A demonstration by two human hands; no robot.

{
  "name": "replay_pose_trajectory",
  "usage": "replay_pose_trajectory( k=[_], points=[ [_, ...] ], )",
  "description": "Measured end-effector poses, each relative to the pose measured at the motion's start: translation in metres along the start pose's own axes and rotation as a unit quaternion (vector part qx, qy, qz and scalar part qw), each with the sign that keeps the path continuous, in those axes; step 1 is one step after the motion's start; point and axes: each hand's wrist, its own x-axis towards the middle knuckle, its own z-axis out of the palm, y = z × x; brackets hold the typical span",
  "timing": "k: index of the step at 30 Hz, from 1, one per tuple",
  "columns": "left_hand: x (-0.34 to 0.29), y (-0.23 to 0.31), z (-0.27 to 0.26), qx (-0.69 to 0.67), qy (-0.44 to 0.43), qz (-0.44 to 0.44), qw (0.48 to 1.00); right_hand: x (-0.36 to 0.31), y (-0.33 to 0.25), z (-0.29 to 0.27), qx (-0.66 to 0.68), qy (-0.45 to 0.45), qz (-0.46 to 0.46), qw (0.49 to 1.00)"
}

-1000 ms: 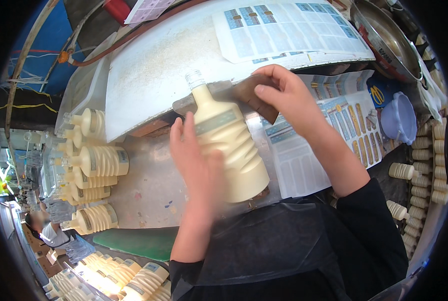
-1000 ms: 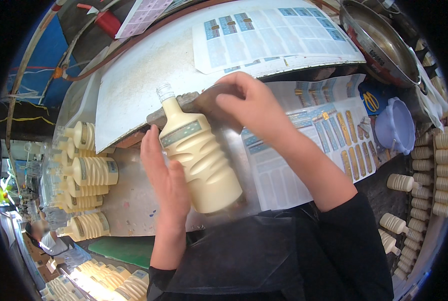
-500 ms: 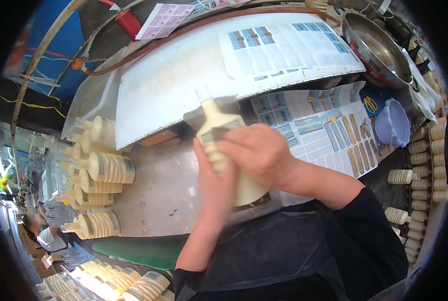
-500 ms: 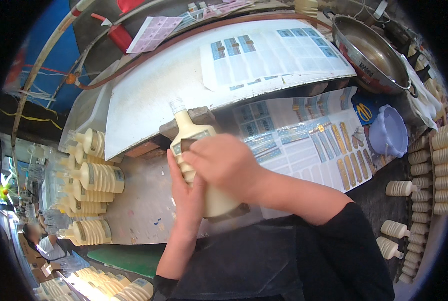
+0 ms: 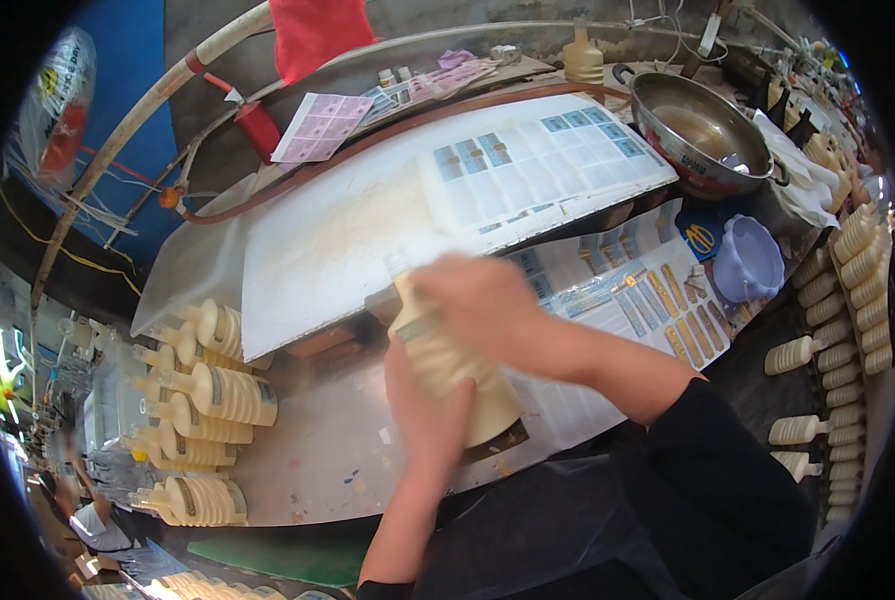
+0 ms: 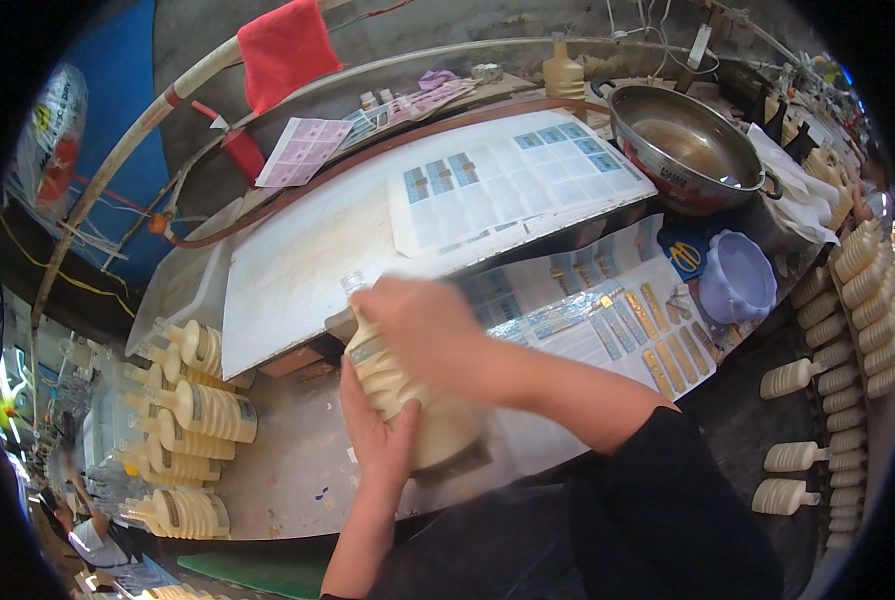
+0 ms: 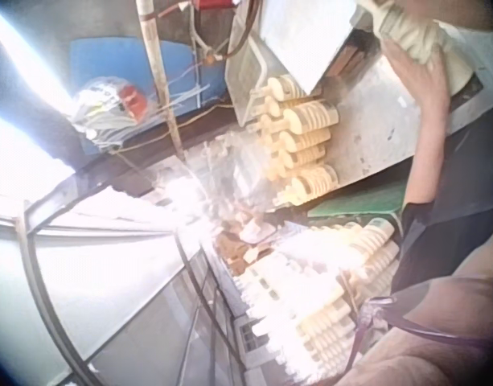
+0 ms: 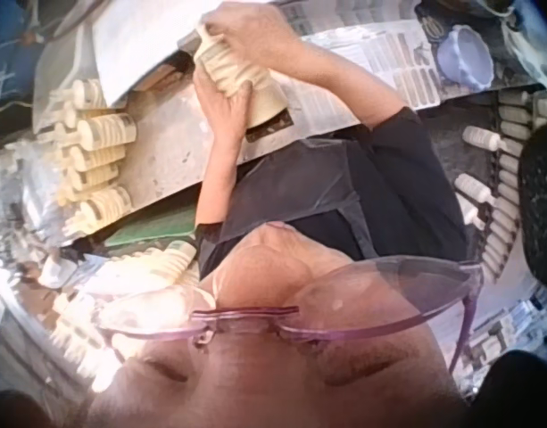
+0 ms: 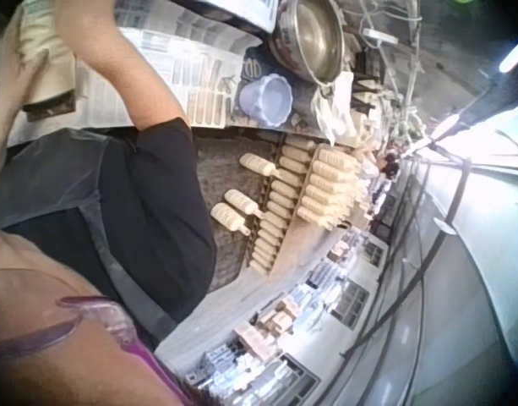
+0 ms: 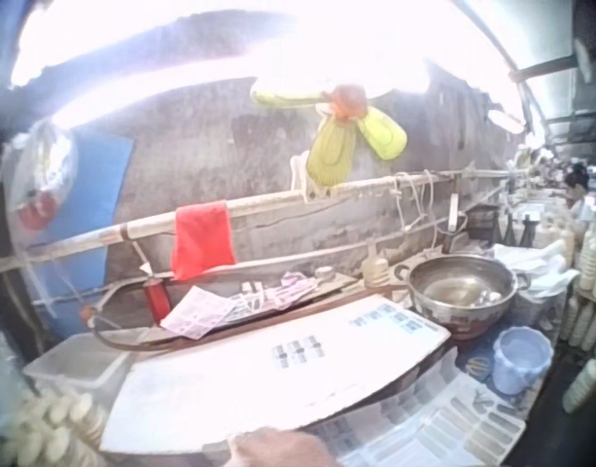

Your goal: The person applies rectangular labels to the sides of cream-colored plastic bottles. They pick up a label, align it on the bottle, and smooth it down with their fingers. The process is repeated for multiple bottles on a metal workbench.

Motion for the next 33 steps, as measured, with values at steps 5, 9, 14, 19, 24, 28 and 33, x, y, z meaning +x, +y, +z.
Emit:
replay_pose_trajectory(
  k=[5, 9, 14, 19, 24, 28, 33],
  points=[
    [-0.003, -0.009, -0.003, 0.035, -0.027, -0.027, 0.999, 0.005, 0.104, -0.036, 0.1, 0.024, 0.248, 0.963],
    [-0.004, -0.013, 0.0, -0.003, -0.019, -0.033, 0.999, 0.014, 0.152, -0.064, -0.029, 0.015, 0.311, 0.95],
    [-0.007, -0.011, 0.001, -0.111, -0.033, -0.08, 0.99, 0.039, 0.251, -0.067, -0.278, 0.036, 0.196, 0.94],
    [-0.006, -0.01, 0.001, -0.129, -0.036, -0.079, 0.988, 0.078, 0.315, -0.075, -0.345, -0.128, 0.267, 0.891],
    [-0.01, -0.012, -0.001, -0.115, -0.028, -0.067, 0.991, 0.06, 0.268, -0.083, -0.355, -0.284, 0.235, 0.859],
    [-0.012, -0.008, -0.002, -0.094, -0.023, -0.067, 0.993, 0.006, 0.194, -0.096, -0.321, -0.257, 0.16, 0.897],
    [-0.009, -0.006, -0.001, -0.118, -0.02, -0.058, 0.991, -0.041, 0.162, -0.103, -0.318, -0.13, 0.056, 0.938]
  ],
)
